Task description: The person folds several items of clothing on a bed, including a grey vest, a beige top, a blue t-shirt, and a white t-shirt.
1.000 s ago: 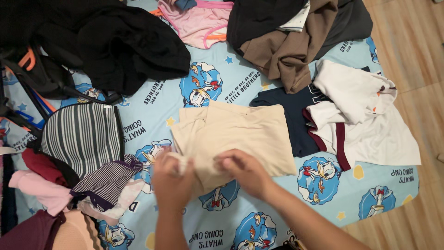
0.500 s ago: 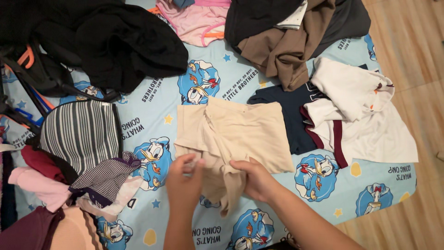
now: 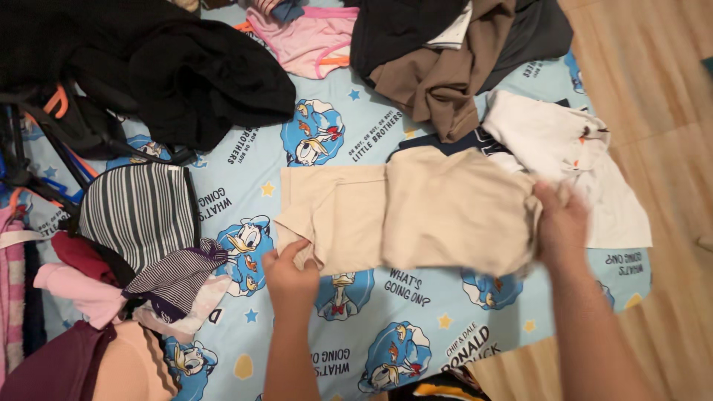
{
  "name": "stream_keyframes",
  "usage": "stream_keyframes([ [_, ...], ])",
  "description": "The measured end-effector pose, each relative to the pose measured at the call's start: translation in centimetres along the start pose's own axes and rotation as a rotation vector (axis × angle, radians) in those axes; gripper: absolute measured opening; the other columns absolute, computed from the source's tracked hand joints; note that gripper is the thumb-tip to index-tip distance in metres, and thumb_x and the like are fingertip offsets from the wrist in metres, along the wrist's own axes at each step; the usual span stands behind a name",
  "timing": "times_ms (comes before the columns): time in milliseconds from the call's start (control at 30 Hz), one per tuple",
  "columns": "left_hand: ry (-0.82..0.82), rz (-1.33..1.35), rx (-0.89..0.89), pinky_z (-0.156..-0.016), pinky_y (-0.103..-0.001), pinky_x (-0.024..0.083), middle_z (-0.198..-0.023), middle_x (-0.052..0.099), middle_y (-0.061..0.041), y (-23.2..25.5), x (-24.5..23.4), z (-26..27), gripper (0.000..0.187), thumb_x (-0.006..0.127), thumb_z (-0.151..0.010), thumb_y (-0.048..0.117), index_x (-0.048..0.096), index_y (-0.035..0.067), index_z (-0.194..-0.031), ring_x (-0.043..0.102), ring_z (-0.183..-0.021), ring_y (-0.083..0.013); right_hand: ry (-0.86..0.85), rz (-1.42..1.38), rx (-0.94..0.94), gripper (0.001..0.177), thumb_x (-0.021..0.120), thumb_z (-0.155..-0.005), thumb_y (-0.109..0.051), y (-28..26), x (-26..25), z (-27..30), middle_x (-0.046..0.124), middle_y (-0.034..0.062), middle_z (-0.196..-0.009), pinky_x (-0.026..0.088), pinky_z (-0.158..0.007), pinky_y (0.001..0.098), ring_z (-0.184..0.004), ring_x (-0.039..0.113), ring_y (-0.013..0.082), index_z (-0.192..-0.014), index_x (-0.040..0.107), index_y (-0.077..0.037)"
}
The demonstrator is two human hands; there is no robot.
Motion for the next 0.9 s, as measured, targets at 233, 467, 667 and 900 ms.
stream_keyframes([
  [233, -0.244, 0.343, -0.121, -0.08, -0.033, 0.056, -0.096, 0.08, -0.013, 2.4, 4.0, 0.1, 0.023, 0.074, -0.092, 0.027, 0.079, 0.009, -0.106, 0.072, -0.084, -0.0215, -0.191, 0.41, -0.489, 0.032, 0.079, -0.089, -0.021, -5.6, 5.1, 4.8, 0.072, 0.0018, -0.097, 0.055, -0.082, 0.031, -0.087, 0.066, 0.0127, -0.117, 0.069, -0.009],
  [467, -0.612, 0.388, -0.166, -0.076, -0.032, 0.058, -0.102, 0.08, -0.01, 11.7, 5.0, 6.0, 0.047, 0.075, -0.076, 0.014, 0.071, 0.013, -0.122, 0.073, -0.083, -0.0169, -0.598, 0.082, 0.113, 0.036, 0.072, -0.09, -0.025, -2.1, 16.6, 15.1, 0.074, 0.0009, -0.093, 0.055, -0.071, 0.0269, -0.078, 0.066, 0.0102, -0.12, 0.067, -0.008],
  [667, -0.438, 0.097, 0.146, -0.078, -0.044, 0.053, -0.096, 0.067, -0.02, 16.3, 1.8, 5.8, 0.031, 0.077, -0.088, 0.029, 0.072, 0.011, -0.114, 0.065, -0.086, -0.0353, -0.463, 0.143, 0.016, 0.023, 0.064, -0.1, -0.022, -3.0, 12.8, 16.3, 0.071, 0.0075, -0.077, 0.05, -0.063, 0.0286, -0.067, 0.058, 0.011, -0.11, 0.073, -0.004],
  [900, -0.261, 0.308, 0.667, -0.088, -0.044, 0.052, -0.102, 0.069, -0.016, 25.1, 0.1, 6.8, 0.012, 0.066, -0.089, 0.009, 0.067, 0.004, -0.099, 0.064, -0.1, -0.0384, -0.243, -0.058, -0.077, 0.031, 0.056, -0.089, 0.002, -5.0, 5.9, 17.4, 0.073, 0.0066, -0.088, 0.053, -0.063, 0.0285, -0.071, 0.063, 0.0113, -0.115, 0.072, -0.002],
])
Point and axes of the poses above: each hand's wrist, its own z-axis away from the middle knuckle, its own x-axis out of the palm, y = z × x, the point moved 8 cm from there along -z, towards the middle knuckle
